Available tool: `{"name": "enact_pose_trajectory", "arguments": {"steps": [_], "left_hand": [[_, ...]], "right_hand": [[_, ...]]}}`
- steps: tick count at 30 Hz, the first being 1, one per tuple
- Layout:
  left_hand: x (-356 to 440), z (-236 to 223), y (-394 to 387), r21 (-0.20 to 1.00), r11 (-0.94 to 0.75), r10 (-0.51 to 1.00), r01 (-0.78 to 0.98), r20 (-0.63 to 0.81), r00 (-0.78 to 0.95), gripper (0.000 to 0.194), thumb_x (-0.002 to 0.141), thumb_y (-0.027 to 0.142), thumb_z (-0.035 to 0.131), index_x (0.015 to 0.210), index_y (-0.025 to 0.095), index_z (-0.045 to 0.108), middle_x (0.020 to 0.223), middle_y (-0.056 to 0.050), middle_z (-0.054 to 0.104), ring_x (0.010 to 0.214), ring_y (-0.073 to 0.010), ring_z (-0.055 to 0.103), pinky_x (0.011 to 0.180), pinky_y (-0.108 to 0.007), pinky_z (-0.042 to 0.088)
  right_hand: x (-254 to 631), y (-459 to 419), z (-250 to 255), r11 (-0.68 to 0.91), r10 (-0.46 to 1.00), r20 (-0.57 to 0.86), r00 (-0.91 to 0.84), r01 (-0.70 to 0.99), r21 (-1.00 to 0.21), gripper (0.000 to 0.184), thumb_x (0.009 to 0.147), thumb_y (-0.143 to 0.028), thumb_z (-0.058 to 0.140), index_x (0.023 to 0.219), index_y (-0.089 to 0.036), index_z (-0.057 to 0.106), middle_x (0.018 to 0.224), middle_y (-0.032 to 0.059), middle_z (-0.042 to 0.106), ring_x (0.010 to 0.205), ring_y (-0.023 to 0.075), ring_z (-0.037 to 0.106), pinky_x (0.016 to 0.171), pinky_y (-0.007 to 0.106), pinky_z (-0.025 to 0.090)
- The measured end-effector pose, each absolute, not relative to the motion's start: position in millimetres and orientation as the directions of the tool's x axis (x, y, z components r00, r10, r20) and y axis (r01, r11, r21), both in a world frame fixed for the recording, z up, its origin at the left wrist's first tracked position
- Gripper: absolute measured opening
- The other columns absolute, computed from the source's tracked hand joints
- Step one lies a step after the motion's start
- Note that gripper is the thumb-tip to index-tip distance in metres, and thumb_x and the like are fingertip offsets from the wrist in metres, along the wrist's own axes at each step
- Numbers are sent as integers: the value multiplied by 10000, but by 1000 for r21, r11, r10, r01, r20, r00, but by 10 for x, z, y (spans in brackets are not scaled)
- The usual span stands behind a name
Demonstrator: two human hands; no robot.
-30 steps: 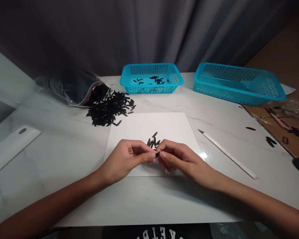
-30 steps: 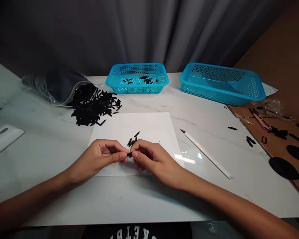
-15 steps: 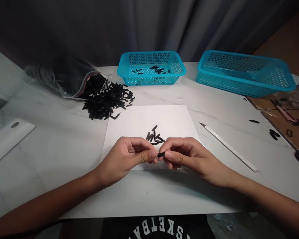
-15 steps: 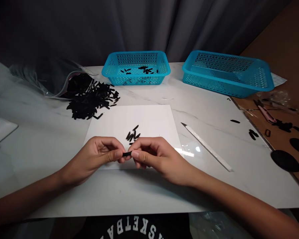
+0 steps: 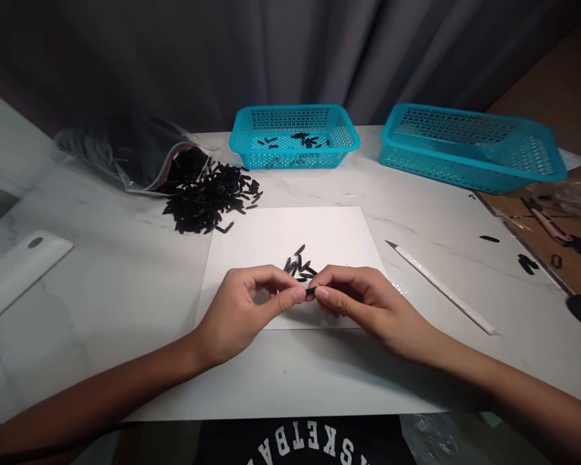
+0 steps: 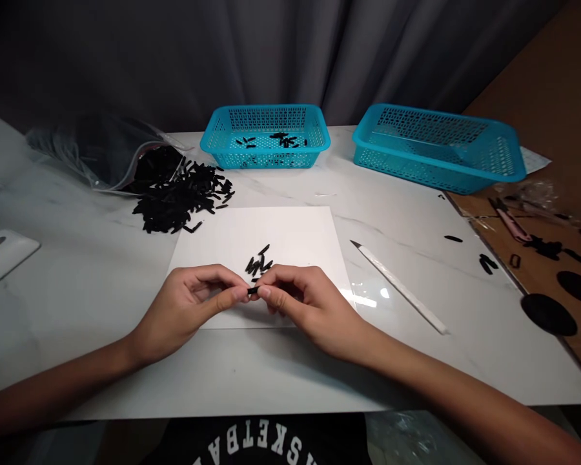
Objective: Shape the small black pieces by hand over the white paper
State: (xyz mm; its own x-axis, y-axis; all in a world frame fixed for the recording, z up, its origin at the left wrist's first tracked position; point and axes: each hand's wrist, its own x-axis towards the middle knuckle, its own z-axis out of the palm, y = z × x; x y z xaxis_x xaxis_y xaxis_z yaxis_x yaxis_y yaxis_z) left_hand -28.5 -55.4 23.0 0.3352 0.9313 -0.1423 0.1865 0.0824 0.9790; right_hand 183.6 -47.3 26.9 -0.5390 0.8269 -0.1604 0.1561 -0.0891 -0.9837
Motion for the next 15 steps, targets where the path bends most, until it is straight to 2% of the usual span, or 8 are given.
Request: {"name": "enact_pose_trajectory", "arguments": {"steps": [5,15], "left_hand": [[-285,230,-567,986,106,930,127,-143,337,134,870,312,713,817,199,762,810,-7,766,804,-156,721,790,-252,579],[-287,245,-572,988,146,915,52,-155,373,119,882,277,709,797,207,754,777,28,753,772,-91,709,757,-150,568]], "right_hand": [[1833,-468,279,-96,820,-164,-548,150,-984,268,940,-434,607,854,-191,681,692,13,585,646,144,495,604,269,384],[1855,-475,274,-144,798,-168,-579,87,-986,226,960,-353,594,901,-174,720,727,16,598,669,128,516,627,253,407]]}}
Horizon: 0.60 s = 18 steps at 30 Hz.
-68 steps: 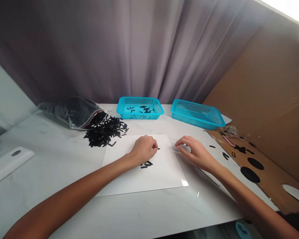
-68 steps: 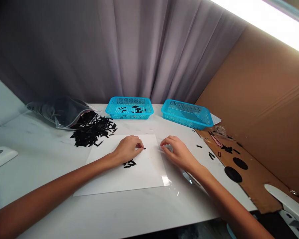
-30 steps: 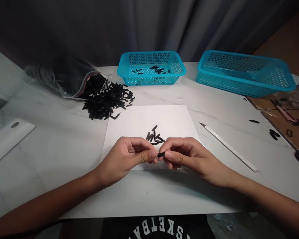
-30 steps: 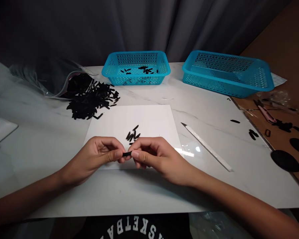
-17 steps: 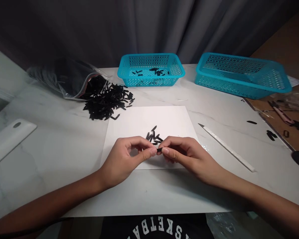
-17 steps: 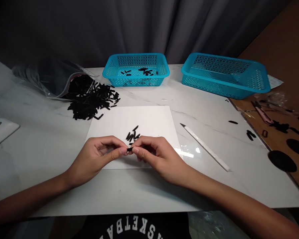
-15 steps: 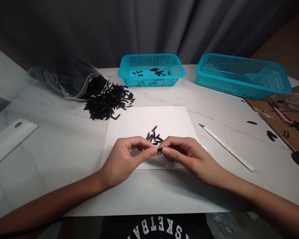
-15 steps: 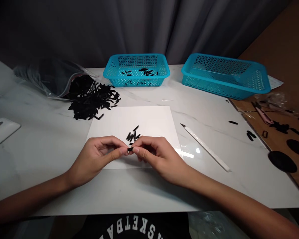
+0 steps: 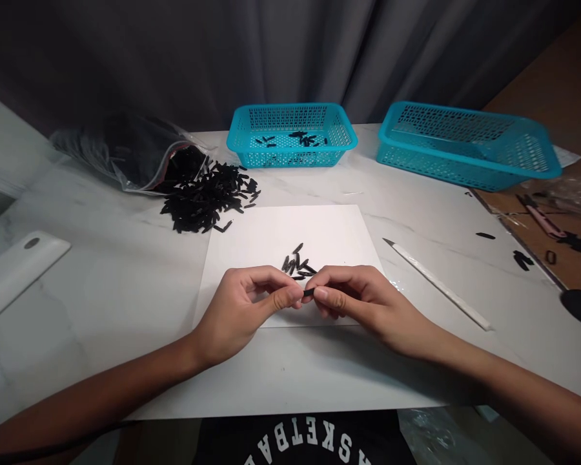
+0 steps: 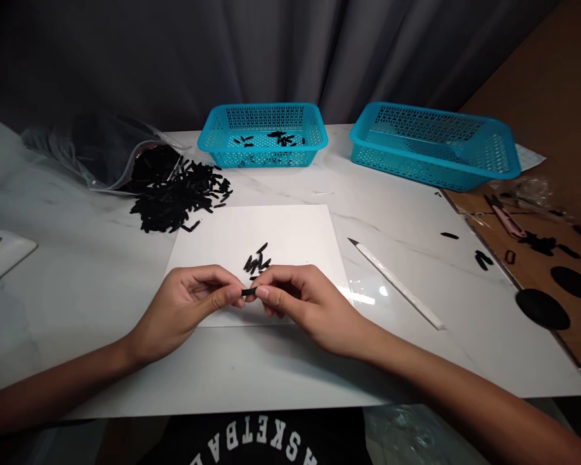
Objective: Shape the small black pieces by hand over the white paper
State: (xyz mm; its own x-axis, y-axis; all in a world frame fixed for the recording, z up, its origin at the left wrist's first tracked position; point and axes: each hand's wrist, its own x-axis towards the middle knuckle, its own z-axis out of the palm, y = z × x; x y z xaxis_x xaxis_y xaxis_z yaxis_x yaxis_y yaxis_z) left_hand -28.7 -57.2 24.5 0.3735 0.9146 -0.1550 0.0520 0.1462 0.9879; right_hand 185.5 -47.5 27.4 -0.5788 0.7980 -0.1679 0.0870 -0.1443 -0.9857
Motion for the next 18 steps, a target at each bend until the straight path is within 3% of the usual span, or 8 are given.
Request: {"name": "enact_pose_trajectory", "arguments": {"steps": [8,12,15,18], "left_hand": [[-296,258,-594,994,68,931,90,-96,351,107,869,272,720,792,204,754,787,22,759,776,-108,712,746,-175,566],[-298,261,-595,983,-81,946,163,25,323,108,876,240,707,783,208,750,752,24,749,731,-106,688,706,-196,542],[-304,255,-606,959,-198,952,205,138,274,95,862,194,713,771,202,742,710,26,736,666,-103,655,641,-211,522],[-306,252,-622,920,-326,930,216,271,248,77,839,153,732,770,187,731,728,19,744,665,-105,649,635,-231,525]], "right_hand": [[1840,-506,298,-105,794,-140,-591,94,-990,230,971,-335,579,909,-179,737,713,12,590,657,124,514,610,246,412],[1900,-456,409,179,803,-22,-595,276,-945,232,989,-330,538,932,-194,717,782,27,664,697,143,580,629,264,441],[2178,-356,493,485,828,133,-545,576,-658,234,982,-364,526,1054,-206,682,985,78,706,840,212,640,719,338,477],[2614,-286,453,417,906,185,-381,878,-233,327,960,-470,497,1080,-199,634,1063,148,683,977,350,624,745,452,476]]}}
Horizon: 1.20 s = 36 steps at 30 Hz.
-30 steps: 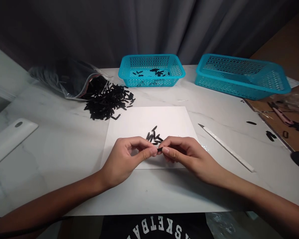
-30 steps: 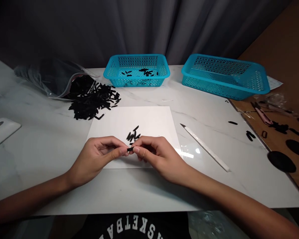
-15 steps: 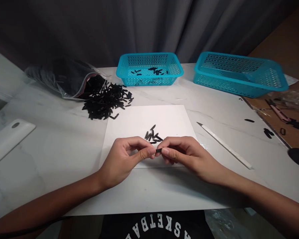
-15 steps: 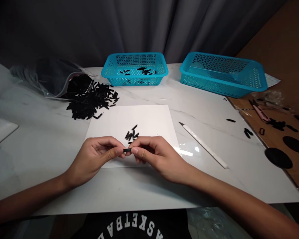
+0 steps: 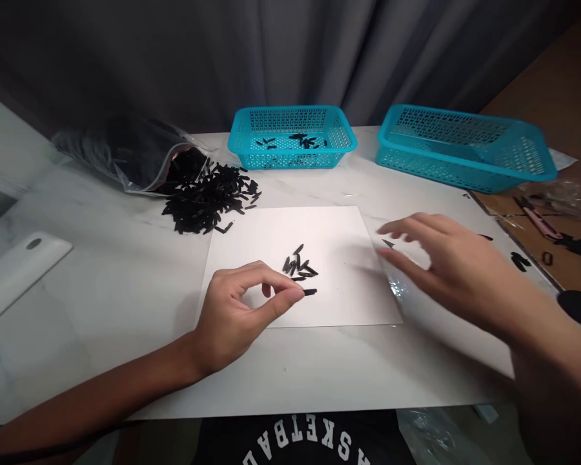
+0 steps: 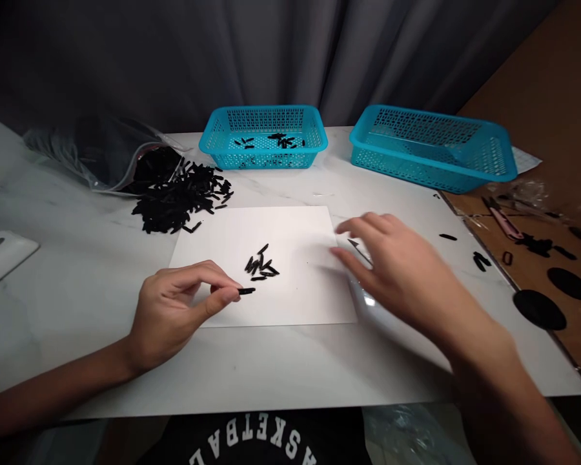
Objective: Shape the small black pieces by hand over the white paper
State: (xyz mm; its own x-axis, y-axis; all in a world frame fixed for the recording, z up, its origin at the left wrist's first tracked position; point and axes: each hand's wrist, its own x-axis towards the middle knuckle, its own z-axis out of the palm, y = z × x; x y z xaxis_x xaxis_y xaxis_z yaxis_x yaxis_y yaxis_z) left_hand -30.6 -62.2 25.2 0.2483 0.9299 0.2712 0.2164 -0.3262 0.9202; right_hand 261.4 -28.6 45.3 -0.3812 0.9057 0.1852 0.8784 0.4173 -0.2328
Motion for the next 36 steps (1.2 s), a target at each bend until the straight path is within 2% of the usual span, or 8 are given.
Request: {"name": "enact_pose_trajectory", "arguments": {"steps": [4,12,14,17,21,26,30,36], "left_hand": [[-297,265,-627,843,-490,864,224,434,257,73,825,125,750,773,166,720,723,11,743,661,-102,657,621,-241,526],[-303,293,-628,784,-583,806,215,524,274,74,816,99,758,774,139,711,717,-2,743,663,-94,666,630,-228,543],[-304,294,-624,773,-599,794,211,539,281,78,814,93,759,774,137,709,719,-4,742,668,-94,669,640,-228,549],[-305,290,-617,758,-616,782,215,554,287,80,808,87,763,775,137,710,719,-8,740,669,-99,670,636,-232,551],[-308,278,-613,731,-645,760,224,581,290,82,801,75,766,784,133,711,721,-11,739,673,-101,670,639,-232,549],[-288,254,-609,753,-603,796,262,552,248,77,816,100,755,772,144,710,702,0,725,652,-96,659,629,-230,539],[-285,226,-597,753,-594,805,285,548,228,84,819,111,757,767,154,707,705,9,728,657,-91,658,627,-223,534],[-312,187,-575,676,-657,753,335,613,240,79,804,111,773,792,150,705,710,7,732,649,-97,657,624,-231,531]], "right_hand": [[3023,-355,246,197,972,124,-199,980,33,327,917,-513,515,919,-194,586,956,181,685,833,390,628,576,429,444],[2925,-448,86,136,987,92,-133,990,-25,170,892,-318,543,770,-223,473,765,111,653,631,267,595,509,343,386],[2925,-404,95,122,991,76,-113,984,-126,152,879,-312,560,776,-227,488,721,80,642,572,222,560,496,326,379],[2917,-359,168,93,996,46,-81,850,-519,169,876,-348,606,992,-251,532,710,29,641,569,187,562,504,301,415],[2790,-309,368,74,995,51,-88,286,-955,243,844,-312,691,1073,-283,615,789,10,655,643,160,593,559,284,469],[2414,-205,457,29,987,73,-145,-287,-958,315,701,-342,828,999,-301,734,821,8,660,670,141,581,598,267,491],[2092,-265,288,89,950,156,-272,-244,-966,317,814,-484,759,656,-215,700,603,-8,528,591,104,489,551,222,434],[2045,-475,206,-20,889,37,-456,-121,-992,376,889,-525,659,1099,-234,774,810,74,782,695,191,736,626,286,597]]}}
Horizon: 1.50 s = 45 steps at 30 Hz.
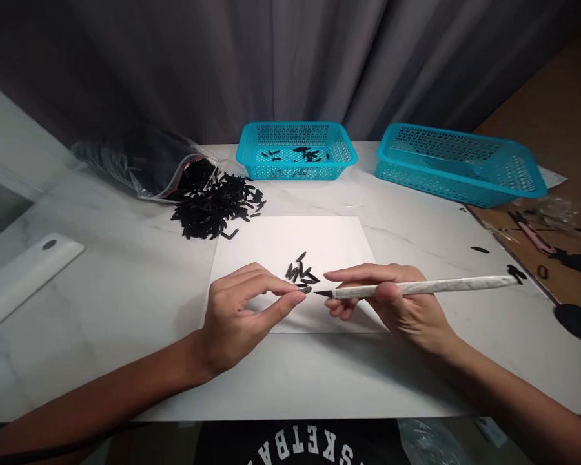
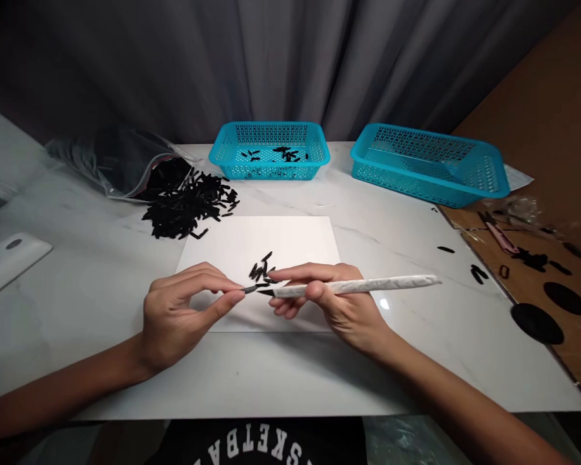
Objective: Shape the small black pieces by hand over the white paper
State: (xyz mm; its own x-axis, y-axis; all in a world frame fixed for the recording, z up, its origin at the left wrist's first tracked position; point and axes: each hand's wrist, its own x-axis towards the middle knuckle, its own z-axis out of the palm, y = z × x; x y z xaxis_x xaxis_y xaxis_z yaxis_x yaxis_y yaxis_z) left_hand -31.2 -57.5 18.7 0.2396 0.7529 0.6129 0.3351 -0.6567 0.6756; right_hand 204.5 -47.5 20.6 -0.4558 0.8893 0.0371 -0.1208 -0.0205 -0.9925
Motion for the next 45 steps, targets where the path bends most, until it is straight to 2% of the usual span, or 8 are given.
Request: {"name": "enact_pose_trajectory", "arguments": {"steps": [4,9,12,22,28,31,37,45], "left_hand": [[-302,167,-569,648,-673,737,357,630,244,76,805,111,769,797,155,708,703,6,732,642,-109,667,614,-238,536],[-282,173,-577,569,-725,680,389,682,270,87,792,118,781,827,159,712,699,-9,738,631,-126,674,604,-251,545],[-268,199,-585,534,-744,655,402,703,277,95,785,116,786,832,158,714,687,-10,739,615,-133,673,599,-257,548],[-255,183,-624,628,-693,718,356,649,252,110,794,78,770,839,155,706,714,-3,732,640,-111,660,608,-238,547],[-227,172,-663,761,-564,825,319,527,202,80,809,115,761,811,179,714,727,5,742,645,-118,656,593,-246,543],[-200,173,-689,834,-455,890,313,422,170,63,824,160,753,778,188,722,701,14,735,619,-111,642,583,-242,534],[-160,197,-740,897,-356,931,261,317,180,76,821,181,752,748,190,734,690,15,740,604,-110,649,584,-232,532],[-121,201,-738,936,-254,959,244,211,189,76,811,165,748,739,190,747,674,24,752,600,-104,684,573,-203,531]], "right_hand": [[2039,-518,281,57,952,12,-305,139,-989,111,805,-278,800,896,-216,785,770,55,788,690,198,763,631,256,616],[1947,-588,310,593,795,504,-338,261,-761,127,784,-83,749,829,-195,710,790,49,777,706,189,751,610,269,614],[1909,-629,332,728,683,623,-380,282,-625,225,773,3,717,891,-188,699,894,82,787,823,206,764,675,295,643],[1910,-597,163,825,565,722,-399,284,-488,295,804,-6,681,992,-232,668,934,44,793,828,194,774,628,259,673],[1911,-637,247,853,521,700,-488,334,-402,189,828,4,665,939,-149,661,988,142,786,941,223,759,784,320,670],[1917,-664,302,876,476,668,-572,377,-302,123,868,-19,651,933,-120,671,1037,170,775,1032,245,734,815,340,662],[1896,-713,352,920,321,695,-644,387,-66,163,835,2,698,756,-136,661,944,177,786,927,264,761,727,298,673],[1942,-725,333,814,483,743,-464,551,-186,217,785,14,736,762,-175,632,898,116,796,824,230,773,705,297,678]]}}
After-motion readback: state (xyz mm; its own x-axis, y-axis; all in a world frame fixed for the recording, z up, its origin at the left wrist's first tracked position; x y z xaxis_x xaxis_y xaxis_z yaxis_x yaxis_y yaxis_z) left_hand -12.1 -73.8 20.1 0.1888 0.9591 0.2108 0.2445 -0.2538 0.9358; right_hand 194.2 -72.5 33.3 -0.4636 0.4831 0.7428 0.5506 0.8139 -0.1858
